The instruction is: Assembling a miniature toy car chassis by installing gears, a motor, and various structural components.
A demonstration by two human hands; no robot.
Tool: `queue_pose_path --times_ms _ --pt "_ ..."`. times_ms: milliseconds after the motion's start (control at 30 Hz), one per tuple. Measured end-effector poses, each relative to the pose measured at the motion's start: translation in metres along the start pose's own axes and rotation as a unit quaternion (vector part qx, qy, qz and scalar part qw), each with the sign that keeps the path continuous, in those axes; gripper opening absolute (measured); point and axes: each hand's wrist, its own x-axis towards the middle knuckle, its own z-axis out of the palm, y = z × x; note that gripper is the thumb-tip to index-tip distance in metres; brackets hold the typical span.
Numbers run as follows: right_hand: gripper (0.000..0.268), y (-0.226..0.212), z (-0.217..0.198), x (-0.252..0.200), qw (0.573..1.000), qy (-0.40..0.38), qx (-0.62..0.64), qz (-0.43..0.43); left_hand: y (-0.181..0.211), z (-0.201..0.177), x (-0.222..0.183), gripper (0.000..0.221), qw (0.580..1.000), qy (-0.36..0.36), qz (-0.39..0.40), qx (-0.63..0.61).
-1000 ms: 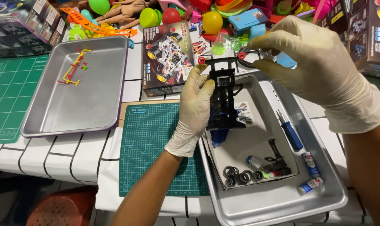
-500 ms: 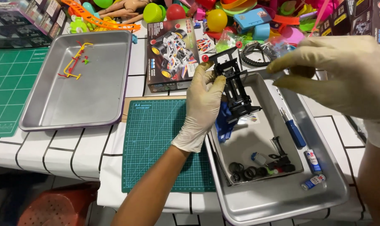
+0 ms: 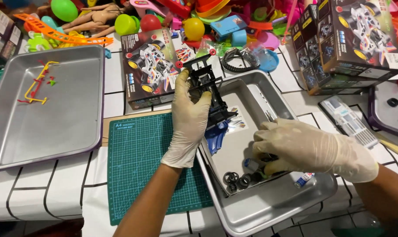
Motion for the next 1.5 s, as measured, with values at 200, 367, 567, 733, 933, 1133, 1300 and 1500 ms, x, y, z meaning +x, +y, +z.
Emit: queue_pose_path --times_ms 200,367,567,733,933,1133,1300,1500 --pt "0.033 -0.002 0.015 0.012 0.976 0.196 -0.098 -0.005 0.001 0.000 0.000 0.067 1.000 0.006 -0.011 -0.008" --pt "0.027 0.003 0.010 0.011 0.976 0.206 -0.068 -0.021 0.005 -0.001 -0.001 0.064 1.000 0.007 -0.015 -0.003" --pt "0.011 0.004 0.007 0.007 0.970 0.218 0.035 -0.105 0.006 0.000 -0.001 0.065 1.000 -0.004 -0.019 -0.018" --pt "0.013 -0.007 0.004 0.009 0.945 0.243 0.145 -0.161 0.002 0.003 -0.001 0.065 0.999 0.000 -0.009 -0.031" --pt "0.026 -0.018 0.004 0.021 0.938 0.224 0.178 -0.197 0.004 0.002 -0.003 0.064 0.999 0.000 -0.001 -0.043" --pt "0.015 -0.019 0.000 0.026 0.930 0.330 0.075 -0.147 0.004 0.003 -0.002 0.062 0.998 -0.005 0.018 -0.058" --pt "0.010 -0.006 0.007 0.022 0.949 0.272 0.055 -0.150 -0.001 0.005 -0.001 0.065 0.998 0.004 0.017 -0.056" --pt "0.011 0.011 0.008 0.006 0.966 0.190 0.105 -0.143 0.004 0.002 -0.001 0.065 1.000 -0.005 0.001 -0.024"
